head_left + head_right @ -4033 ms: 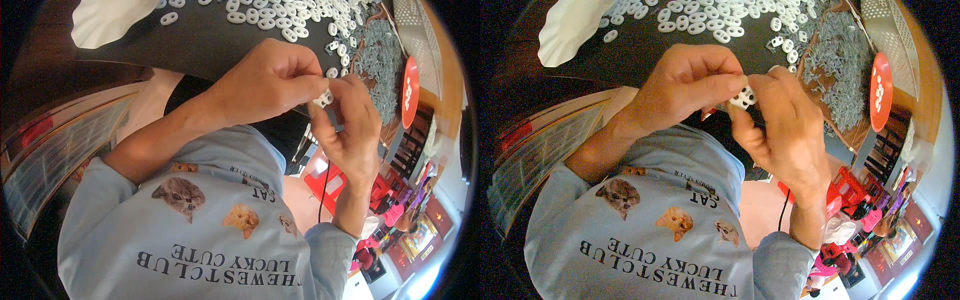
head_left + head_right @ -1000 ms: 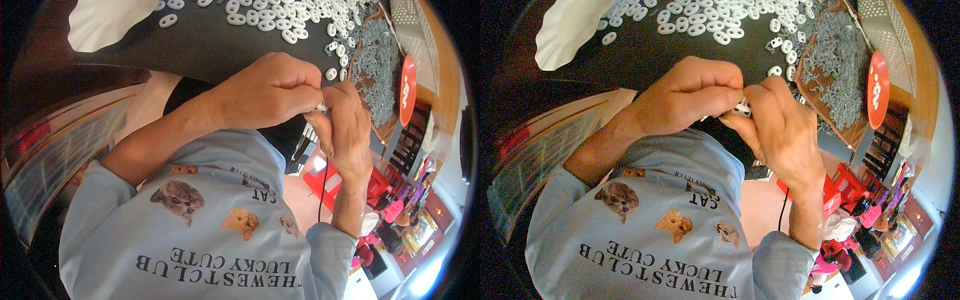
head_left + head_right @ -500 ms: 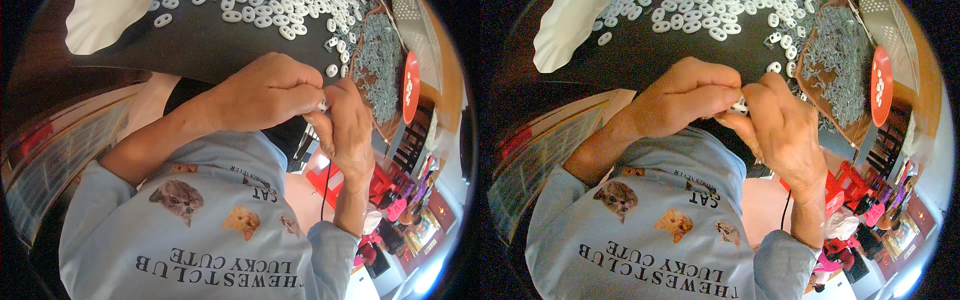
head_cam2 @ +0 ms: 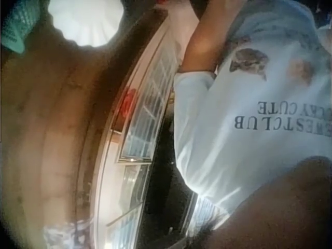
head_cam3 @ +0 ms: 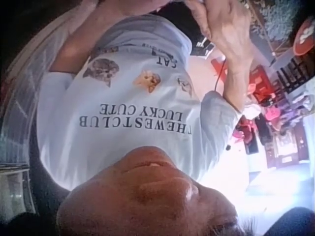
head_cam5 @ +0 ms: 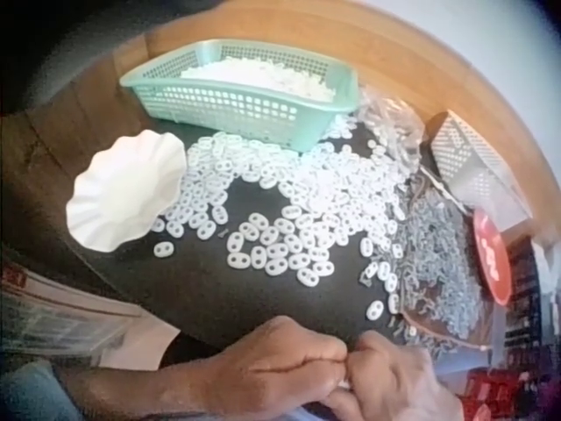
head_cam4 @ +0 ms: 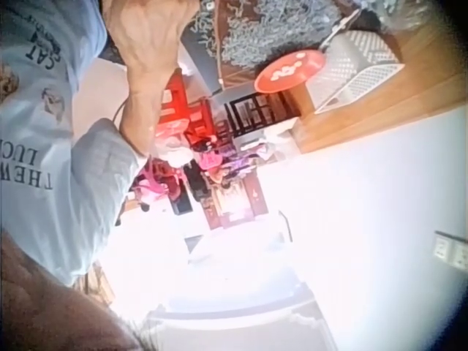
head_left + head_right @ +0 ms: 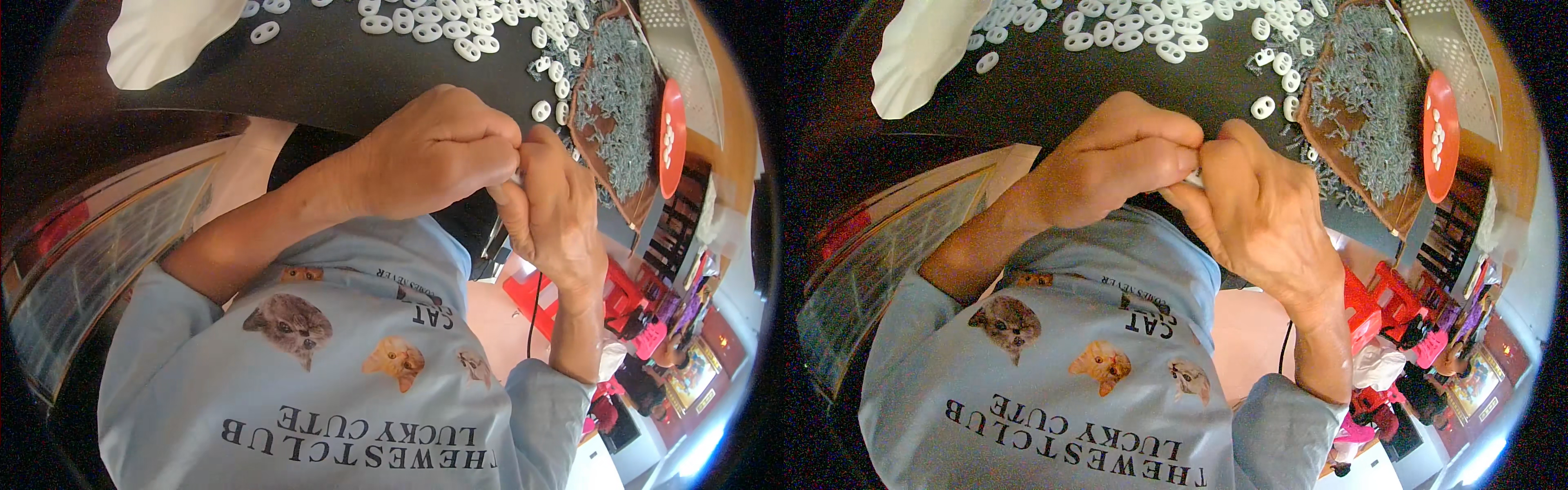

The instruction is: The recorder is manually assembling or sorting small white plastic components on a workspace.

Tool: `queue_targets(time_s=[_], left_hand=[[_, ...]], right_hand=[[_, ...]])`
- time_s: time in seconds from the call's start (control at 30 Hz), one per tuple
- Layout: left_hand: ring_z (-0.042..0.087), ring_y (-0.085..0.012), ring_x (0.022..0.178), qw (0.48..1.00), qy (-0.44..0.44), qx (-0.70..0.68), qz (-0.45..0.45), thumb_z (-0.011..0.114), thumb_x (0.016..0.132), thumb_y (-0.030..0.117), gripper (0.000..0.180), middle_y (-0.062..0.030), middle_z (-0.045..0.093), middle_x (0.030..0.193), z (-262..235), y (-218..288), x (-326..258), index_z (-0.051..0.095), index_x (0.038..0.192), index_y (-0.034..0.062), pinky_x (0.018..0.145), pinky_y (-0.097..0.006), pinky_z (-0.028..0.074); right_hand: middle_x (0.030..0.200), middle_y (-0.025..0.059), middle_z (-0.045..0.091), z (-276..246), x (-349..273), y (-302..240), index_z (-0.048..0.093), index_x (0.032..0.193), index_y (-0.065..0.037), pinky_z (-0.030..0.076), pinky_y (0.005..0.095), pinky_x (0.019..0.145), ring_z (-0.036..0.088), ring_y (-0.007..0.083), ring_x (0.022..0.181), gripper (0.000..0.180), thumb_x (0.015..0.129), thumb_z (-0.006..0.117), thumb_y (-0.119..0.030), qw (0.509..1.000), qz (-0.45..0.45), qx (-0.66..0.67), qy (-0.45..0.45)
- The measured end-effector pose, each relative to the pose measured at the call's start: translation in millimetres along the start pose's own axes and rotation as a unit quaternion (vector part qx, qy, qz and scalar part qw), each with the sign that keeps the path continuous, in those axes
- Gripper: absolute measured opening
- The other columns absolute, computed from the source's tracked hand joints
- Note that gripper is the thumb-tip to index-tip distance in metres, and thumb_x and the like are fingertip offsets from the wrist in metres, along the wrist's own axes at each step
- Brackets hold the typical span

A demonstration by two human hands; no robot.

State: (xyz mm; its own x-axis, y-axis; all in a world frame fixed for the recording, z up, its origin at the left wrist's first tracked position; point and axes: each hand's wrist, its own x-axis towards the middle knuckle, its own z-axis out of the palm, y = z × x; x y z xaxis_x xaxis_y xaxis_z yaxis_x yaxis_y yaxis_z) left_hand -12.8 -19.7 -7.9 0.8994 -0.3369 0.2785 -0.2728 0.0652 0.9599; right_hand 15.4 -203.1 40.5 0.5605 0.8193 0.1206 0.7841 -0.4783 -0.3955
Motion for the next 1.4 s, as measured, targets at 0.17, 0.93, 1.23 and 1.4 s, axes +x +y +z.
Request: queue_targets(time_s=[0.17, 0.93, 1.23, 1.4], left_hand=[[0.039, -0.0098, 0.05, 0.999, -0.002, -0.038, -0.035, 0.049, 0.088, 0.017, 0.029, -0.0023, 0.04, 0.055, -1, 1, -1, 0.048, 0.065, 0.0002, 0.046, -0.03, 0.03], [0.045, -0.0084, 0.056, 0.985, 0.018, -0.131, -0.107, 0.049, 0.093, 0.023, 0.028, -0.0003, 0.051, 0.067, 6, 8, -1, 0.055, 0.076, 0.0023, 0.051, -0.024, 0.036], [0.049, -0.0038, 0.063, 0.964, 0.08, -0.214, -0.133, 0.057, 0.092, 0.016, 0.013, 0.0012, 0.056, 0.074, 14, 10, -1, 0.058, 0.088, 0.0029, 0.055, -0.02, 0.04], [0.048, -0.0035, 0.062, 0.976, 0.048, -0.156, -0.143, 0.056, 0.089, 0.015, 0.014, 0.0015, 0.057, 0.072, 9, 14, 2, 0.059, 0.083, 0.0036, 0.054, -0.019, 0.037]], right_hand=[[0.083, 0.0168, 0.051, 2, 2, 2, 0.051, 0.091, 0.002, 0.042, 0.0417, 0.056, 0.052, 0.0345, 0.063, 0.022, 0.089, 0.061, -0.018, 1.0, -0.014, 0.003, 0.005], [0.069, -0.0005, 0.046, -3, -7, 0, 0.054, 0.085, 0.0, 0.035, 0.0245, 0.056, 0.041, 0.0087, 0.064, 0.024, 0.099, 0.051, -0.021, 0.883, 0.243, 0.388, 0.098], [0.069, -0.0027, 0.046, 4, -7, -1, 0.055, 0.086, -0.001, 0.035, 0.0219, 0.056, 0.038, 0.0048, 0.066, 0.023, 0.099, 0.052, -0.02, 0.866, 0.253, 0.412, 0.127], [0.064, -0.0072, 0.041, 10, -12, 5, 0.053, 0.092, -0.005, 0.024, 0.0187, 0.047, 0.032, 0.0011, 0.053, 0.021, 0.1, 0.049, -0.023, 0.884, 0.192, 0.402, 0.141]])
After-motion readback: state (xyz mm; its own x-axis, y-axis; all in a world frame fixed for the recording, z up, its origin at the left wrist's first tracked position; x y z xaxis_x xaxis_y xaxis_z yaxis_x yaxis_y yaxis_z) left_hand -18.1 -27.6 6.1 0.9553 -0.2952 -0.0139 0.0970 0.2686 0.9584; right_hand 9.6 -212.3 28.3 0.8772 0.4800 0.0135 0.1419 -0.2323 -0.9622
